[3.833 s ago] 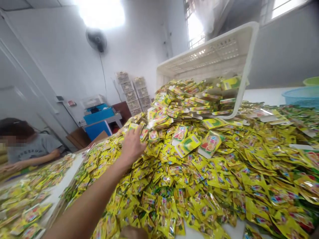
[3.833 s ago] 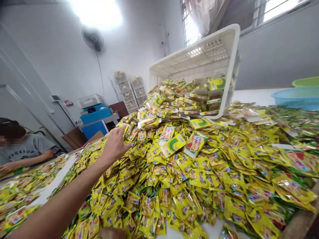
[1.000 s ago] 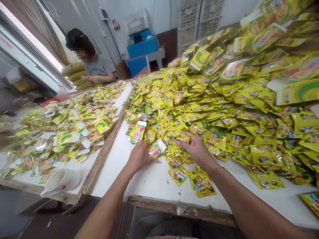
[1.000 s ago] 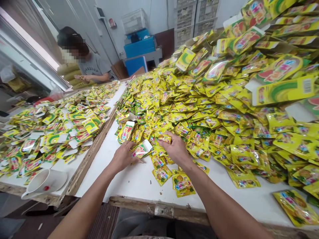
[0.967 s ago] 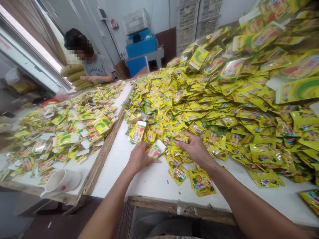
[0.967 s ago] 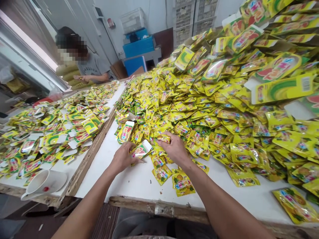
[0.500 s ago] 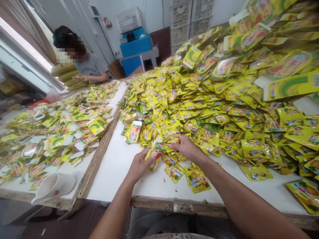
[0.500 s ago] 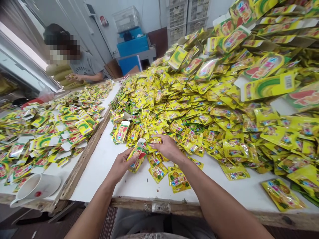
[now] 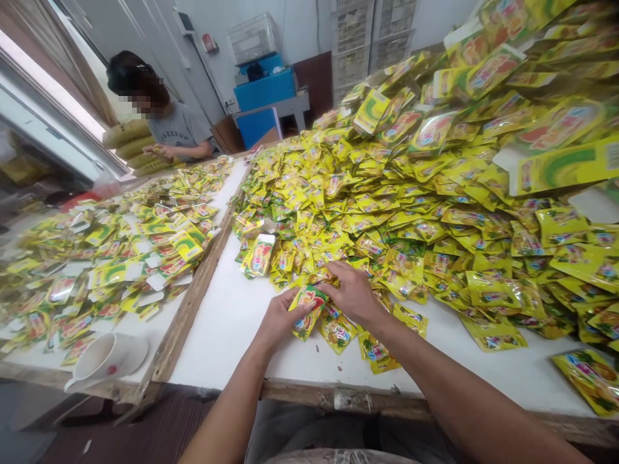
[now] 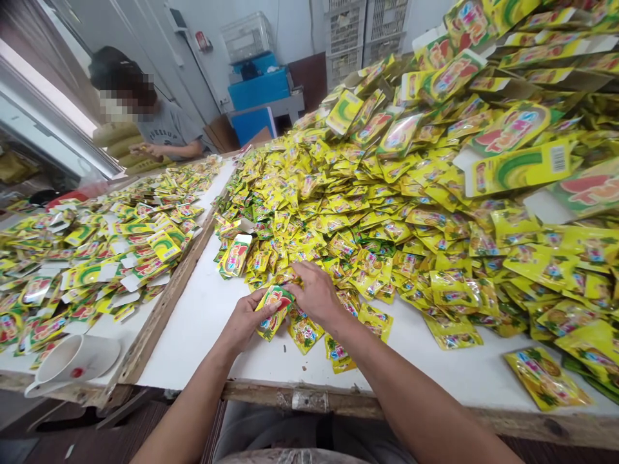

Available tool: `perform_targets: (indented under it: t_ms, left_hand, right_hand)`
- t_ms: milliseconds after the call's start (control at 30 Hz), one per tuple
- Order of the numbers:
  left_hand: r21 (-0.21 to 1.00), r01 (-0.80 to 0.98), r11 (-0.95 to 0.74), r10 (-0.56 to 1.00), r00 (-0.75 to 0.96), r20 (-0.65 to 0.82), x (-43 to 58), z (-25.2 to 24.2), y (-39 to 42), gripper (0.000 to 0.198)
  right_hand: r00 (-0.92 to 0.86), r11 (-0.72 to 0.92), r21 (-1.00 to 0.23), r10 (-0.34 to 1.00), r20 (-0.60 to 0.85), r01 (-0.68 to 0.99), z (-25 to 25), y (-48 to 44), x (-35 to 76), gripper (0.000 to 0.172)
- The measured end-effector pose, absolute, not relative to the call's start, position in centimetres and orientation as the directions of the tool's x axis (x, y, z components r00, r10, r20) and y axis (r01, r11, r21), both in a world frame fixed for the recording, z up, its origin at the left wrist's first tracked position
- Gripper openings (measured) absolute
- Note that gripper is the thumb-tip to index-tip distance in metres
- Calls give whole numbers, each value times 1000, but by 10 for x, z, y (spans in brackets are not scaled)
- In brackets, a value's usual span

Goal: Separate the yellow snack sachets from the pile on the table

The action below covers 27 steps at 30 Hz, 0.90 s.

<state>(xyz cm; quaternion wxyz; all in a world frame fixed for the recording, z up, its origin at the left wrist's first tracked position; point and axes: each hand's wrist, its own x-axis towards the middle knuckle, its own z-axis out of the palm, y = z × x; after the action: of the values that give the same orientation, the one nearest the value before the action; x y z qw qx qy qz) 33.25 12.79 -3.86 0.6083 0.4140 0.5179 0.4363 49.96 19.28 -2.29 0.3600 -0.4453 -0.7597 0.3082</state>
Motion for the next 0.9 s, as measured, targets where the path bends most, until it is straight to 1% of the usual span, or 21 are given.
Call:
perform_targets:
  t_ms: [33, 100, 167, 233, 333, 467, 533, 567, 700, 767, 833, 900]
  left_hand:
    - [960, -103, 261, 965, 70, -254, 332, -39, 128, 37]
    - [967, -92, 239, 970, 55, -235, 330, -39, 127, 39]
    - [973, -66, 223, 974, 51, -220, 329, -39, 126, 39]
    - [978, -40, 207, 978, 43, -205, 328, -39, 125, 37]
    - [976, -44, 212, 977, 29, -211, 327, -41, 124, 39]
    - [973, -48, 225, 974, 39, -223, 325, -42, 122, 42]
    - [975, 2, 221, 974, 42, -221, 324, -41, 122, 38]
    - [975, 35, 219, 975, 42, -220, 324, -41, 122, 37]
    - [974, 152, 169, 984, 32, -176, 326, -38, 123, 34]
    - [971, 185, 150, 986, 43, -160, 326, -38, 123, 33]
    - [968, 190, 162, 982, 62, -176, 326, -38, 123, 32]
    - [969, 167, 185, 976, 83, -200, 326, -38, 123, 32]
  right_hand:
    - [-374, 434, -787, 884, 279, 439, -21, 192, 499, 8]
    - [-403, 426, -800, 879, 254, 424, -17, 191, 500, 18]
    - [-385, 370, -823, 900, 203, 431, -14, 192, 503, 28]
    - [-375, 320, -838, 915, 152, 441, -12, 194, 506, 31]
    - [-401, 328, -814, 907, 130, 479, -13, 197, 509, 31]
    - [-461, 431, -741, 868, 184, 515, -16, 199, 509, 24]
    - [-502, 465, -731, 843, 194, 499, -17, 199, 508, 18]
    - [-513, 469, -729, 838, 187, 499, -18, 200, 508, 17]
    - [-478, 423, -715, 867, 142, 556, -19, 202, 512, 26]
    - [-484, 421, -739, 863, 147, 526, -18, 203, 514, 24]
    - [-526, 417, -787, 839, 140, 455, -18, 203, 515, 23]
    - [-539, 340, -849, 839, 79, 405, -19, 202, 512, 26]
